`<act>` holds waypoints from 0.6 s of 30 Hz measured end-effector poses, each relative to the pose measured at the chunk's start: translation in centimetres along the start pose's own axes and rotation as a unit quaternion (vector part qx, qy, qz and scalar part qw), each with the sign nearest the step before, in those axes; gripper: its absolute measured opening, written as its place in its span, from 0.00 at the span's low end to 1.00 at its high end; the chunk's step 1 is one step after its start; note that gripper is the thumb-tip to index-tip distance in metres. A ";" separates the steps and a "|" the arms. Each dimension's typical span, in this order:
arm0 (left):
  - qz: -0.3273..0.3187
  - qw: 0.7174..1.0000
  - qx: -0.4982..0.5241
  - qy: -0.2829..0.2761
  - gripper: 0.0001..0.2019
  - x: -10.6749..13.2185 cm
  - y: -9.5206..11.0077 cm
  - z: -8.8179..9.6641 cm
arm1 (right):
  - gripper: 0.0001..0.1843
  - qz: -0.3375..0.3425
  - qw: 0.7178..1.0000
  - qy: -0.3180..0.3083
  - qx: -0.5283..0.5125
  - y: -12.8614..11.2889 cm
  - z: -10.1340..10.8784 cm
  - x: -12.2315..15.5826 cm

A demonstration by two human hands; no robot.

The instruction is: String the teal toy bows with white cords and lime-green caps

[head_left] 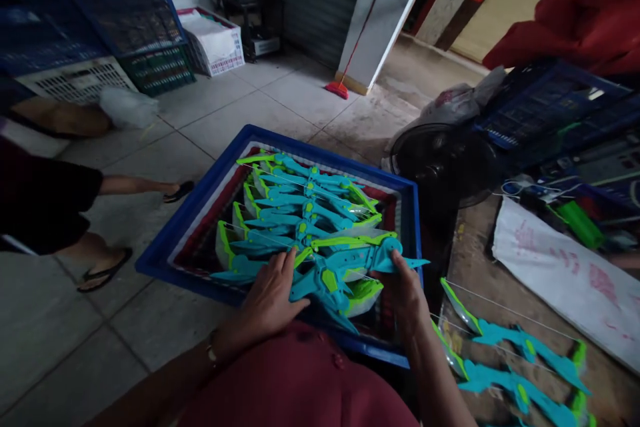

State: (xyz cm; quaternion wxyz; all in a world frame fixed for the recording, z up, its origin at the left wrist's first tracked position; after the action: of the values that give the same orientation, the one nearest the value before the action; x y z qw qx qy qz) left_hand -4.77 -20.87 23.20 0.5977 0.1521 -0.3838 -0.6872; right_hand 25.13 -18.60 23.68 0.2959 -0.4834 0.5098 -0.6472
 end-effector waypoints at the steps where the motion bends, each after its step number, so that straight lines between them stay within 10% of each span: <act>1: -0.004 0.999 0.043 0.008 0.47 -0.7 -0.9 0.5 | 0.24 -0.003 1.000 -0.024 -0.011 -0.2 -1.4 0.2; 6: 0.008 0.931 0.352 -0.095 0.40 -4.5 -5.8 3.3 | 0.27 0.022 0.991 -0.134 -0.010 -0.3 -9.1 1.4; 10: 0.036 0.848 0.492 -0.193 0.25 -6.4 -8.6 5.0 | 0.36 -0.050 0.978 -0.177 0.101 4.4 -15.7 2.4; 18: 0.126 0.781 0.595 -0.143 0.30 -11.5 -15.6 5.7 | 0.36 -0.116 0.906 -0.390 0.118 14.3 -26.5 5.7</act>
State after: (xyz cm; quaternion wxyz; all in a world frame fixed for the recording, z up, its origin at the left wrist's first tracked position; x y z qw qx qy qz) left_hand -16.81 -8.30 13.03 0.4082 0.3281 -0.8130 -0.2544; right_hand -3.05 -18.04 11.61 0.4491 -0.7142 0.2142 -0.4923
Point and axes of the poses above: each hand's wrist, its own x-axis away from the middle knuckle, its own z-axis out of the back of the hand, y = z × x, the point moved 4 cm from there along -x, towards the middle knuckle, and after that the axes turned 4 degrees about x, right-handed, at the moved point
